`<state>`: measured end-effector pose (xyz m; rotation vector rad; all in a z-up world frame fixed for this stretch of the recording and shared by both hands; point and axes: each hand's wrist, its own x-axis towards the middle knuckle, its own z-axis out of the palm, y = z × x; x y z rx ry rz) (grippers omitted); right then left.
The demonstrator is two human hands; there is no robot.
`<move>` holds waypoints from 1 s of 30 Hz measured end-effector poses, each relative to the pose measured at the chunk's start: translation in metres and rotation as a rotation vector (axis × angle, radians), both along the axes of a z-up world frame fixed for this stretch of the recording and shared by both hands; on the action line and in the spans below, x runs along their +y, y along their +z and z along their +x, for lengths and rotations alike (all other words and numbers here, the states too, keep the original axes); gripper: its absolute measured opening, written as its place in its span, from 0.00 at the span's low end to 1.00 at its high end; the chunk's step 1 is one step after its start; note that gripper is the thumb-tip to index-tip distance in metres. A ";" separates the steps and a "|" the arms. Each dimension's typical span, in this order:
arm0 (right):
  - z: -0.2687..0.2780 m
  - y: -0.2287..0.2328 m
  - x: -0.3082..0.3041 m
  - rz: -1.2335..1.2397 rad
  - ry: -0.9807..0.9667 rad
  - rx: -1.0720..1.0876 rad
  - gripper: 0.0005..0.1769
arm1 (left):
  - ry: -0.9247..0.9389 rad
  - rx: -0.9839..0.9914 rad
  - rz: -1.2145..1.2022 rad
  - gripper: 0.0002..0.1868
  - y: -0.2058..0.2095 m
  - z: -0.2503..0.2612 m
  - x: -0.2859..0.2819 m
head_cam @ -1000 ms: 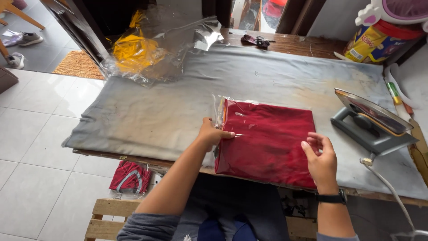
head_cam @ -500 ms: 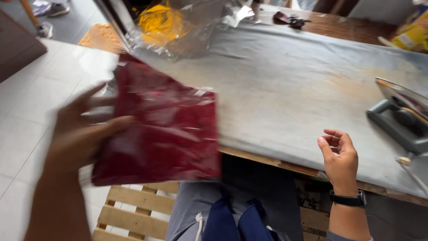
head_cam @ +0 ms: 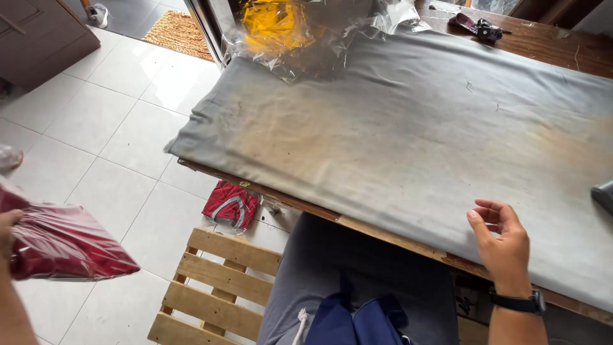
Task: Ironing, folding, and placing a red shirt into a clear plastic bag for packaging.
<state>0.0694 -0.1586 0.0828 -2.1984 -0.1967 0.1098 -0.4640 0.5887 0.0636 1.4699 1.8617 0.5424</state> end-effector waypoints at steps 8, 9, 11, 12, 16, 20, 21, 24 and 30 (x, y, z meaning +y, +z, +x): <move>-0.010 0.016 -0.004 -0.072 -0.081 0.003 0.14 | -0.395 -0.234 0.739 0.20 -0.103 0.033 0.026; -0.012 0.015 -0.004 -0.085 -0.098 0.013 0.14 | -0.378 -0.165 0.716 0.16 -0.112 0.038 0.021; -0.015 0.011 -0.003 -0.100 -0.113 0.026 0.14 | -0.358 -0.093 0.691 0.12 -0.151 0.032 0.013; -0.017 0.009 -0.002 -0.106 -0.123 0.044 0.14 | -0.403 0.084 0.508 0.19 -0.181 0.021 0.010; -0.018 0.006 0.001 -0.122 -0.111 0.032 0.14 | -0.467 0.660 -0.297 0.52 -0.254 0.005 -0.053; -0.013 0.004 0.004 -0.114 -0.071 -0.003 0.14 | -0.441 0.716 -0.484 0.49 -0.284 -0.012 -0.102; -0.012 0.005 0.005 -0.112 -0.051 -0.032 0.14 | -0.422 0.726 -0.504 0.48 -0.275 -0.007 -0.113; -0.006 0.001 0.004 -0.088 -0.012 -0.116 0.14 | -0.357 0.631 -0.357 0.43 -0.253 0.011 -0.125; 0.006 -0.033 -0.014 -0.122 0.074 -0.402 0.14 | -0.392 0.189 0.697 0.26 -0.145 0.122 -0.134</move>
